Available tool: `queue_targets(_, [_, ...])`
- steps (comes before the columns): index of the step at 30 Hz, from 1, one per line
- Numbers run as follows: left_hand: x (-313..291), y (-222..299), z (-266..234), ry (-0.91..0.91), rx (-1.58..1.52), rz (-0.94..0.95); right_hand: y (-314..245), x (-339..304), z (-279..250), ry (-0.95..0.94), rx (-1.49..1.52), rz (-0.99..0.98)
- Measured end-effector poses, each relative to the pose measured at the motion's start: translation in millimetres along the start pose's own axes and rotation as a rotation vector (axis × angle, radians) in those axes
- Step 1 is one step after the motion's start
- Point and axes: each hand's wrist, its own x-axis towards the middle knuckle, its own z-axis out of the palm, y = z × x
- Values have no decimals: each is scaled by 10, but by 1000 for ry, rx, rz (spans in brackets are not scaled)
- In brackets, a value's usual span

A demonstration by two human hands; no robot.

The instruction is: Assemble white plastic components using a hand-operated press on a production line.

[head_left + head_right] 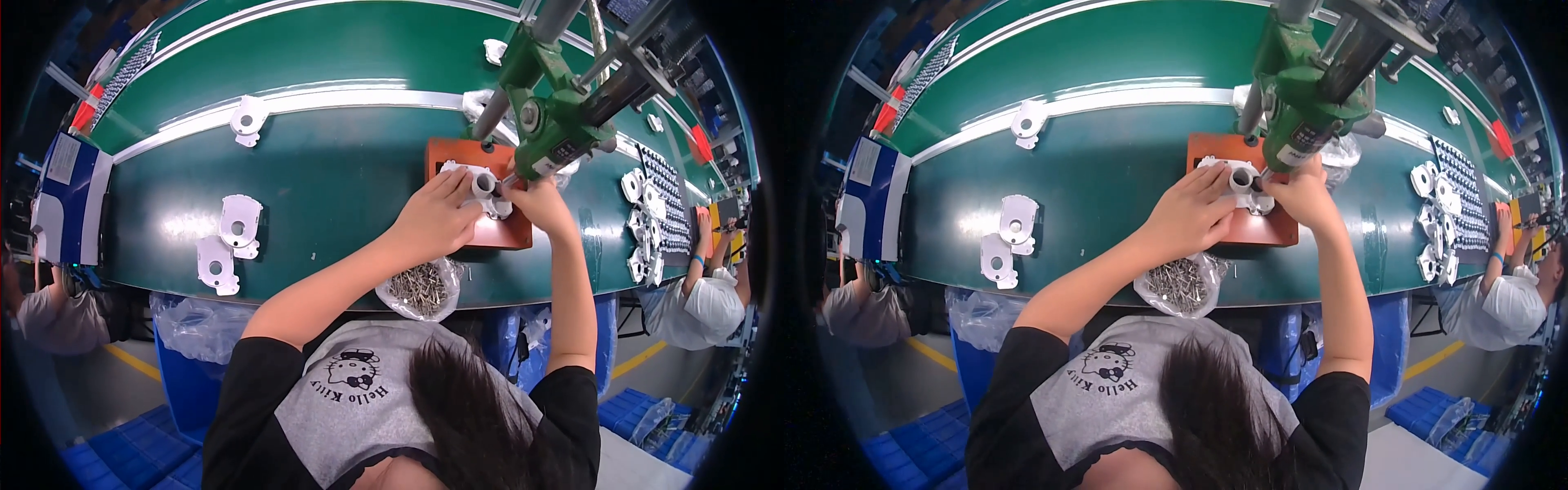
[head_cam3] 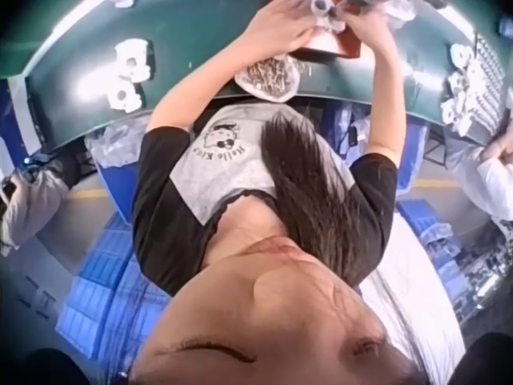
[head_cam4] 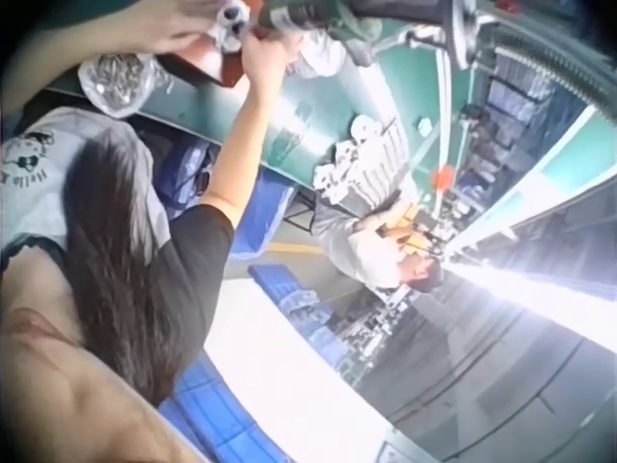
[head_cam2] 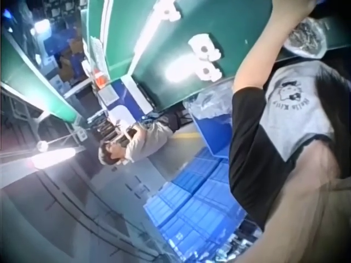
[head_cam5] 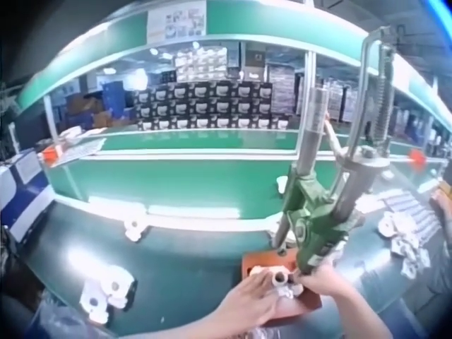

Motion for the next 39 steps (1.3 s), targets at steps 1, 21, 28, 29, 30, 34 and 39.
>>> queue_targets(1, [8, -16, -4, 12, -10, -3, -28, 20, -16, -16, -35, 18])
queue_targets(21, [-39, -24, 28, 32, -59, -49, -218, -1397, 523, 70, -141, -294])
queue_targets(28, [-67, -43, 36, 33, -33, -47, -494, -1169, 154, 101, 212, -111])
queue_targets(29, [-61, -41, 42, 39, -30, -41, -512, -1063, 48, 120, 336, -45])
queue_targets(30, [-60, -44, 35, 39, -34, -41, -539, -979, -50, 118, 385, 84])
queue_targets(34, [-42, -27, 1, 37, -42, -52, -500, -466, -148, 144, 237, 160])
queue_targets(39, [-47, -26, 69, 70, -67, -37, -301, -168, -30, 4, 509, 311])
